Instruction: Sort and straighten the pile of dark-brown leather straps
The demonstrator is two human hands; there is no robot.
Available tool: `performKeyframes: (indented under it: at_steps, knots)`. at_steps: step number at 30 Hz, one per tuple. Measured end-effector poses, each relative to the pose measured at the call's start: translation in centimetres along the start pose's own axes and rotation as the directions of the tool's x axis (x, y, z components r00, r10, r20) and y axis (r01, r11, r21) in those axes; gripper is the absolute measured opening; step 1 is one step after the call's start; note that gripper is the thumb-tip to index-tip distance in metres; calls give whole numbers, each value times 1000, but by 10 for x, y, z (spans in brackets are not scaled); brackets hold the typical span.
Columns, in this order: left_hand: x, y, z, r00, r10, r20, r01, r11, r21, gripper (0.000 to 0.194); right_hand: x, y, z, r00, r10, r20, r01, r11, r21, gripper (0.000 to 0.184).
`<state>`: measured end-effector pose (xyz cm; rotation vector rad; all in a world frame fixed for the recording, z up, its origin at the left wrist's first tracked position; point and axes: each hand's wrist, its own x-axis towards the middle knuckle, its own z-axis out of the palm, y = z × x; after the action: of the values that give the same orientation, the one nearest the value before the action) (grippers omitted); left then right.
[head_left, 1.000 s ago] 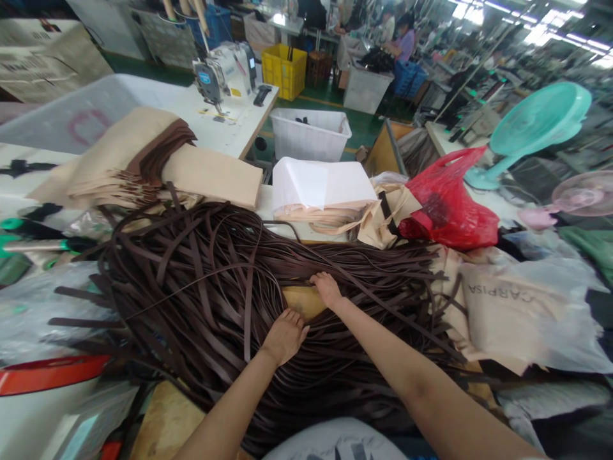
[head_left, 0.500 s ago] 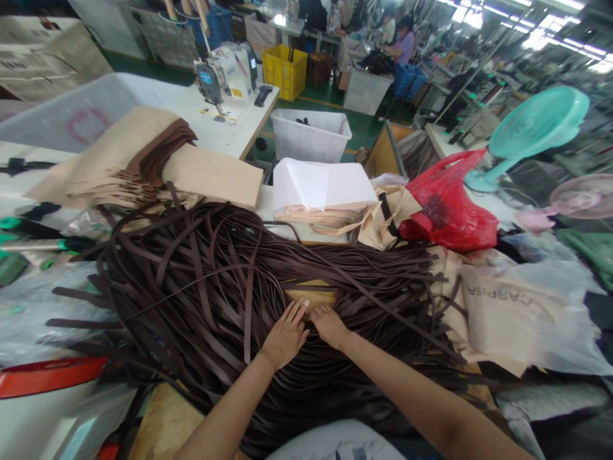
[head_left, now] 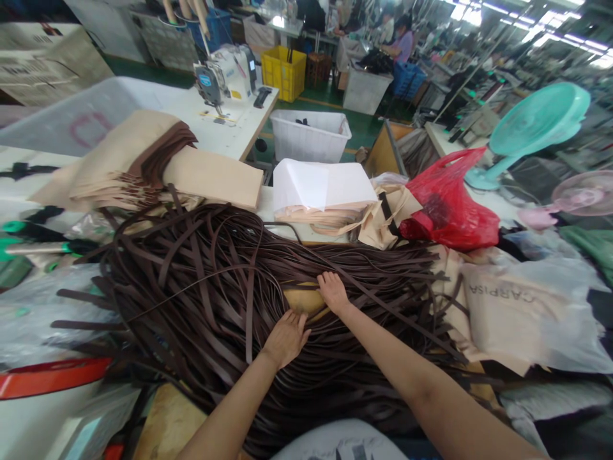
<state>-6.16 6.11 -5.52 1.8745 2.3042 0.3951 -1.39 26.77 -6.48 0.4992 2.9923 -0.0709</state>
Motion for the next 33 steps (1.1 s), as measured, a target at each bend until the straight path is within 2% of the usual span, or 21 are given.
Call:
performKeyframes:
  at_steps: [3, 7, 12, 19, 23, 29, 31, 33]
  knots:
    - [1, 0, 0, 1000, -12, -3, 12, 1000, -12, 37, -10, 1, 8, 998, -55, 10, 55, 998, -13, 22]
    - [2, 0, -3, 1000, 6, 8, -5, 999, -32, 34, -15, 4, 10, 999, -50, -3, 50, 999, -12, 24]
    - [2, 1, -6, 1000, 11, 7, -11, 999, -31, 34, -18, 9, 3, 999, 12, -32, -11, 1000, 24, 19]
    - [3, -1, -4, 999, 28, 20, -27, 999, -36, 32, -46, 3, -8, 999, -1, -51, 5, 998, 69, 23]
    - [2, 1, -4, 999, 30, 36, -29, 999, -35, 32, -53, -11, -2, 993, -115, 23, 112, 987, 112, 24]
    - [0, 5, -6, 1000, -23, 12, 23, 1000, -8, 38, -61, -31, 2, 926, -355, 129, 328, 925, 192, 17]
    - [1, 5, -6, 1000, -24, 16, 24, 1000, 0, 34, -57, -26, -2, 922, -358, 148, 328, 925, 193, 17]
    - [2, 5, -5, 1000, -22, 21, 22, 1000, 8, 33, -48, -16, -7, 951, -271, 150, 247, 956, 157, 23]
